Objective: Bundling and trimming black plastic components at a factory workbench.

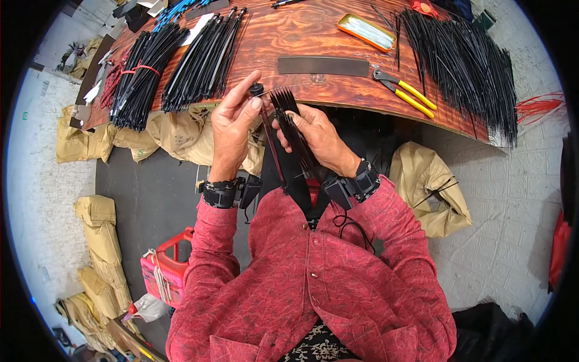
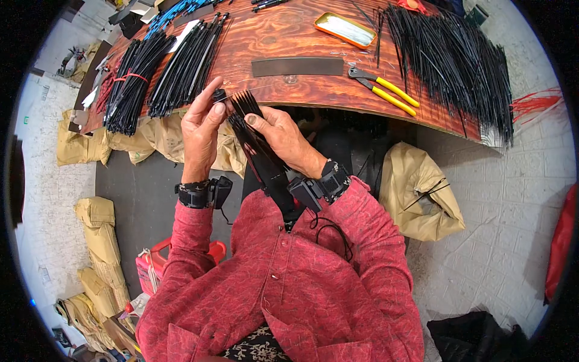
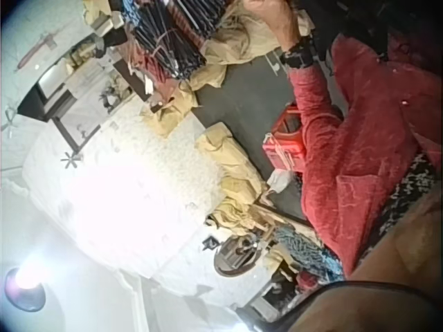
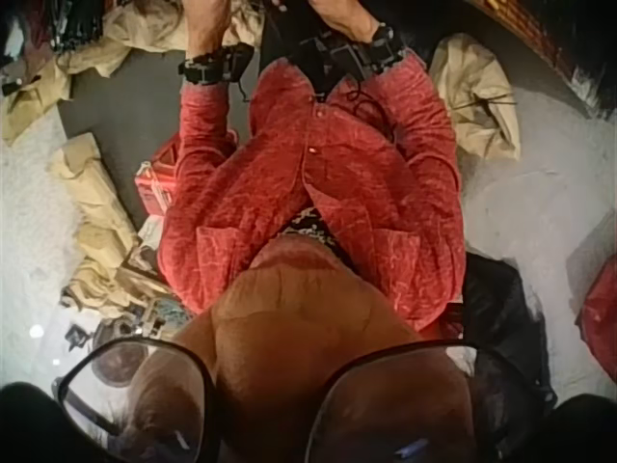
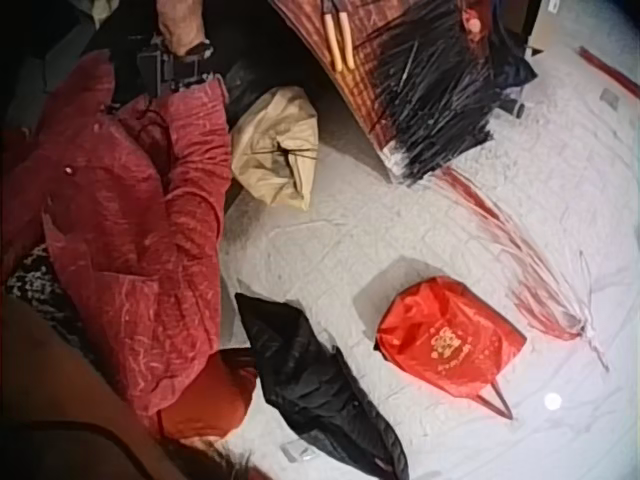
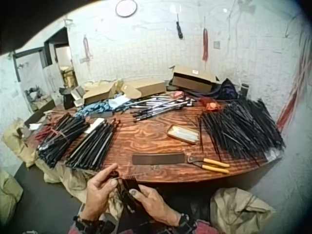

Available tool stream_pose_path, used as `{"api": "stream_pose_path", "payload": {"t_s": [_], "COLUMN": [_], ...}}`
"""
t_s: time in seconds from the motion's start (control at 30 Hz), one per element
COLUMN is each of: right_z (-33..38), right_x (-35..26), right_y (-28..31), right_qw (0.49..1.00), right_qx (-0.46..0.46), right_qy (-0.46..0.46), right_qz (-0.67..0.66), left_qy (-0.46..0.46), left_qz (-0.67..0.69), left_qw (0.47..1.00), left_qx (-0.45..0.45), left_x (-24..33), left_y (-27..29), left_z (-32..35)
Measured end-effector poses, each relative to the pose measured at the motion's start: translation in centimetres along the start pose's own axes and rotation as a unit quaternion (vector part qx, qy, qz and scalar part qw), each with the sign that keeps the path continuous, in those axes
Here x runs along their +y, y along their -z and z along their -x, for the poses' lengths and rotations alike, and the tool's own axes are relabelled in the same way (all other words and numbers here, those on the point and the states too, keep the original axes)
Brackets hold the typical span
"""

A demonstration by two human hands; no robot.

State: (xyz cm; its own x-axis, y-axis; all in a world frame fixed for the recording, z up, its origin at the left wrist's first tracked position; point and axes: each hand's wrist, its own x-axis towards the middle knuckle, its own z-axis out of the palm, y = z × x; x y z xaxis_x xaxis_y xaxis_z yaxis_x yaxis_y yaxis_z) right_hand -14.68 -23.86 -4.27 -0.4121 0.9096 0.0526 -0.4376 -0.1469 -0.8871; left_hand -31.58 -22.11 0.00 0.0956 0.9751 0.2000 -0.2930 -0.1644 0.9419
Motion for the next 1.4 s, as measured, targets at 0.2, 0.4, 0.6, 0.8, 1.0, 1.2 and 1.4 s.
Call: {"api": "stream_pose_path", "payload": {"t_s": [0.2, 0.4, 0.6, 0.8, 1.0, 1.2, 1.4], "right_z": [0.1, 0.3, 0.2, 0.0, 0.1, -0.4, -0.3], "right_x": [-0.4, -0.6, -0.6, -1.0, -0.8, 0.2, -0.2], "right_y": [-0.3, -0.8, -0.8, -0.9, -1.2, -0.8, -1.3], "right_qw": [1.000, 1.000, 1.000, 1.000, 0.998, 0.998, 0.998], "right_qx": [-0.011, -0.001, 0.000, -0.010, -0.001, 0.003, 0.028], "right_qy": [0.010, 0.008, 0.019, 0.018, 0.050, 0.050, 0.048], "right_qz": [-0.012, -0.002, 0.011, 0.017, 0.029, 0.028, 0.037], "left_qy": [-0.029, -0.017, -0.002, -0.031, -0.030, -0.028, -0.026], "left_qz": [-0.077, -0.076, -0.065, -0.093, -0.111, -0.108, -0.098], "left_qw": [0.997, 0.997, 0.998, 0.994, 0.993, 0.994, 0.995], "left_qx": [-0.008, -0.003, -0.014, -0.039, -0.026, -0.021, -0.010], "left_x": [0.1, 0.2, 0.8, 1.4, 1.4, 1.2, 0.8], "left_y": [1.0, 0.7, 0.4, 0.5, 0.2, 0.1, 0.4], "left_z": [-0.7, -0.3, -0.2, -0.8, -0.6, -0.7, -0.6]}}
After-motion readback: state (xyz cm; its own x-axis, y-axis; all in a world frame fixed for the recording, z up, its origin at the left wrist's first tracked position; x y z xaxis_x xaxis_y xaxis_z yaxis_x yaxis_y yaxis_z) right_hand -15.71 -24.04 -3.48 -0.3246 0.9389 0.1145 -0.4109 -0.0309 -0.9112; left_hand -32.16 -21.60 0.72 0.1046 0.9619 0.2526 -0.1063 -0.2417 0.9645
